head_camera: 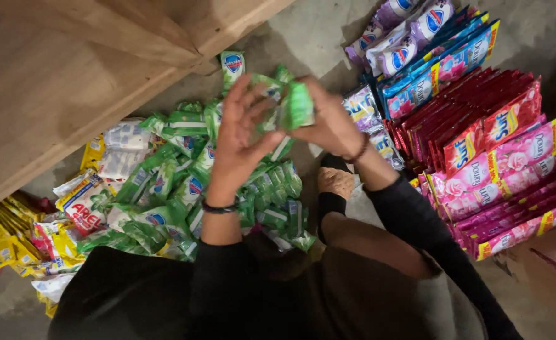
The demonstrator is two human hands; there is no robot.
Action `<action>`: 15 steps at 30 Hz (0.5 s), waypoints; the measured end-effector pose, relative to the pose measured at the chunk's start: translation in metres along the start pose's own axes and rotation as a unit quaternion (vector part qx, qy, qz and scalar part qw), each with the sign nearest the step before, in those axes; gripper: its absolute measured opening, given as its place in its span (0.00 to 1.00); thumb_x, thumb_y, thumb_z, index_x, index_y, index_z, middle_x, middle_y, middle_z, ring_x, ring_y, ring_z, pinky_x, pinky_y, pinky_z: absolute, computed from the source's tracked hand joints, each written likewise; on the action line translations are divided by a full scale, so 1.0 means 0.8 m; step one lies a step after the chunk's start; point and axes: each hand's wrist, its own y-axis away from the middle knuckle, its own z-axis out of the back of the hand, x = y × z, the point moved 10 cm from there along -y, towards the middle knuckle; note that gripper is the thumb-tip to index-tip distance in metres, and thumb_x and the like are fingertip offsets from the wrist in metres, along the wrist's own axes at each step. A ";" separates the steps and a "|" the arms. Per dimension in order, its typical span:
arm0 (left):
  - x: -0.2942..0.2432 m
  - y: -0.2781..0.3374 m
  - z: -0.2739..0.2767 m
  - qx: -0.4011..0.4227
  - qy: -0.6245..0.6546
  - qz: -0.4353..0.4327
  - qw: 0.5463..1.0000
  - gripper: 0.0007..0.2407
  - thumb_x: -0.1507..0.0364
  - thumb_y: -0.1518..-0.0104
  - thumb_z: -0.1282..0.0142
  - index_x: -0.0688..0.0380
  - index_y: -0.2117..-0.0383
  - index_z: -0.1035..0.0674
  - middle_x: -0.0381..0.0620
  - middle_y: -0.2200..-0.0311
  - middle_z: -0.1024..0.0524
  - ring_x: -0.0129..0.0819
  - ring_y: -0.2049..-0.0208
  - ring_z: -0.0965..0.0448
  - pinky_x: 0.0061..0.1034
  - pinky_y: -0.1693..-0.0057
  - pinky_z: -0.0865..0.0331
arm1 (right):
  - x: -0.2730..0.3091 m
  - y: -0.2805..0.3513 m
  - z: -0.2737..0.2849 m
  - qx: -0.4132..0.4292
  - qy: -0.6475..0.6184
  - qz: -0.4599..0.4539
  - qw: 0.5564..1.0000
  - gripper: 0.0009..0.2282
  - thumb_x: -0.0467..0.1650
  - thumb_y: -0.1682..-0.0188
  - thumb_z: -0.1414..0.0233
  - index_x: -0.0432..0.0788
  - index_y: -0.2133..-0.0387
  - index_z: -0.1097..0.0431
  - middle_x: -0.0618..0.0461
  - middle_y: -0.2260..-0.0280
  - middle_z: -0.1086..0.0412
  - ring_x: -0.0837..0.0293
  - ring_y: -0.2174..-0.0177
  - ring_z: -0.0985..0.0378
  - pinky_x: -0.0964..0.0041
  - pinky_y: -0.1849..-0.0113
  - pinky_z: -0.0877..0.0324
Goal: Sorting and organizing small laundry detergent and soap packets on the floor of a grocery store aisle or stock area.
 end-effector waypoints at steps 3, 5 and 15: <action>0.001 -0.004 -0.002 0.053 0.025 -0.062 0.996 0.38 0.72 0.49 0.28 0.58 0.32 0.41 0.53 0.35 0.36 0.42 0.33 0.35 0.35 0.30 0.40 | 0.046 0.006 0.042 -0.011 -0.094 0.056 0.994 0.27 0.33 0.55 0.31 0.39 0.46 0.36 0.51 0.54 0.26 0.58 0.54 0.19 0.63 0.51 0.24; 0.015 -0.009 -0.027 0.100 -0.117 -0.081 0.985 0.38 0.69 0.52 0.26 0.63 0.33 0.36 0.56 0.35 0.34 0.45 0.33 0.34 0.36 0.29 0.41 | 0.097 0.018 0.068 -0.015 -0.105 0.152 0.983 0.26 0.31 0.55 0.28 0.39 0.48 0.36 0.48 0.52 0.29 0.56 0.51 0.22 0.61 0.48 0.26; 0.205 -0.019 -0.020 -0.013 -0.169 -0.036 0.985 0.26 0.69 0.53 0.29 0.65 0.47 0.25 0.55 0.49 0.22 0.43 0.46 0.21 0.32 0.40 0.29 | 0.121 0.052 0.165 -0.176 -0.240 0.159 0.942 0.26 0.34 0.56 0.31 0.41 0.50 0.39 0.47 0.55 0.26 0.53 0.53 0.18 0.58 0.51 0.20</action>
